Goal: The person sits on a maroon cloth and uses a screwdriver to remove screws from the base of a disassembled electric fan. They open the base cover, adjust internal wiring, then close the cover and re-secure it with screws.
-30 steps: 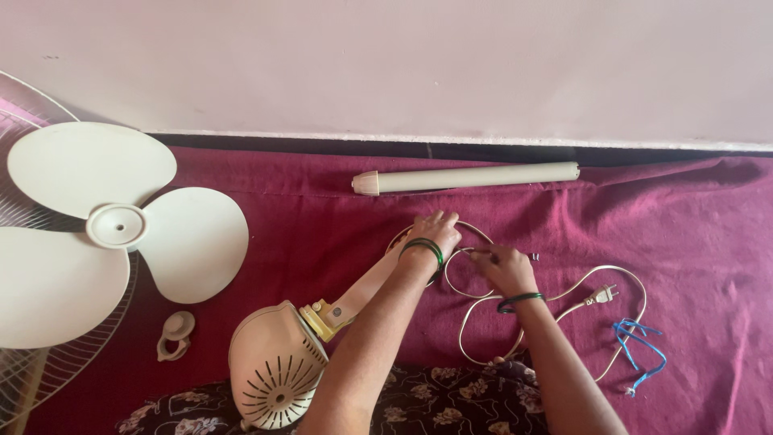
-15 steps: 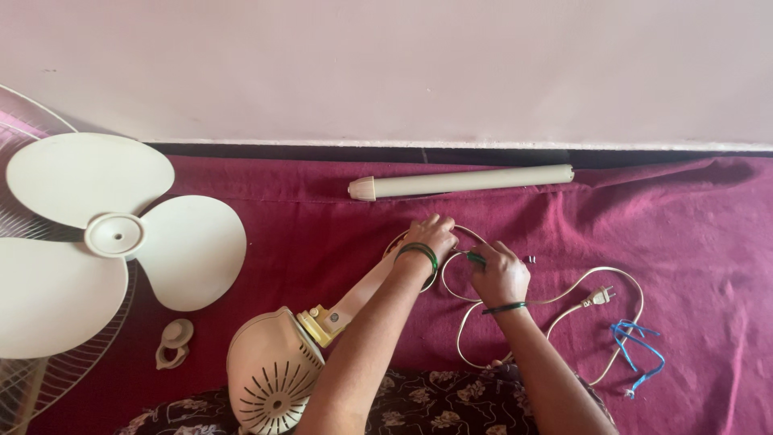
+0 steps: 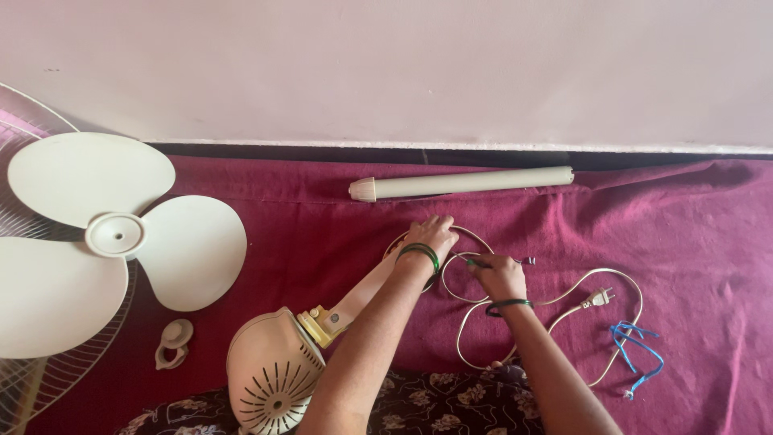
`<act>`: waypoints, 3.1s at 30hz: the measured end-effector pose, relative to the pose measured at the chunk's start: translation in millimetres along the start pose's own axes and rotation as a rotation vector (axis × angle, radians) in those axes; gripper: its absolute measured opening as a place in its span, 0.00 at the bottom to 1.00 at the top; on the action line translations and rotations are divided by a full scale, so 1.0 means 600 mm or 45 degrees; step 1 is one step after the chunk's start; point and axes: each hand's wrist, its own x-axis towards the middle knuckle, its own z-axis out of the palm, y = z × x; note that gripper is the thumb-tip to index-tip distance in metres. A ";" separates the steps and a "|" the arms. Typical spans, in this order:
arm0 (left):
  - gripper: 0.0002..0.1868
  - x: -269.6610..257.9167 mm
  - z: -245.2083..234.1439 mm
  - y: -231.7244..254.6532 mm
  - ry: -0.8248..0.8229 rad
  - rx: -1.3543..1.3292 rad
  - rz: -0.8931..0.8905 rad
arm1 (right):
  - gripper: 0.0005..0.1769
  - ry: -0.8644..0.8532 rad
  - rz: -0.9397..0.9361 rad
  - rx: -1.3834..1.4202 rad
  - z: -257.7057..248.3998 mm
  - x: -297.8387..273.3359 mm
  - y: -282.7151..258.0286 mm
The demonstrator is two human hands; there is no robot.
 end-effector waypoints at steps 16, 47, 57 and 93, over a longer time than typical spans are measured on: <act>0.17 0.010 0.011 0.000 -0.060 0.181 -0.001 | 0.14 -0.164 -0.188 -0.071 -0.047 -0.009 -0.035; 0.15 -0.003 -0.023 0.025 -0.239 0.277 0.016 | 0.19 0.180 -0.167 -0.066 -0.167 -0.091 -0.119; 0.24 0.032 -0.002 0.022 -0.200 0.282 -0.035 | 0.19 0.162 -0.140 -0.062 -0.168 -0.096 -0.142; 0.28 0.023 0.008 0.014 -0.220 0.247 0.010 | 0.16 0.201 -0.264 0.009 -0.162 -0.085 -0.152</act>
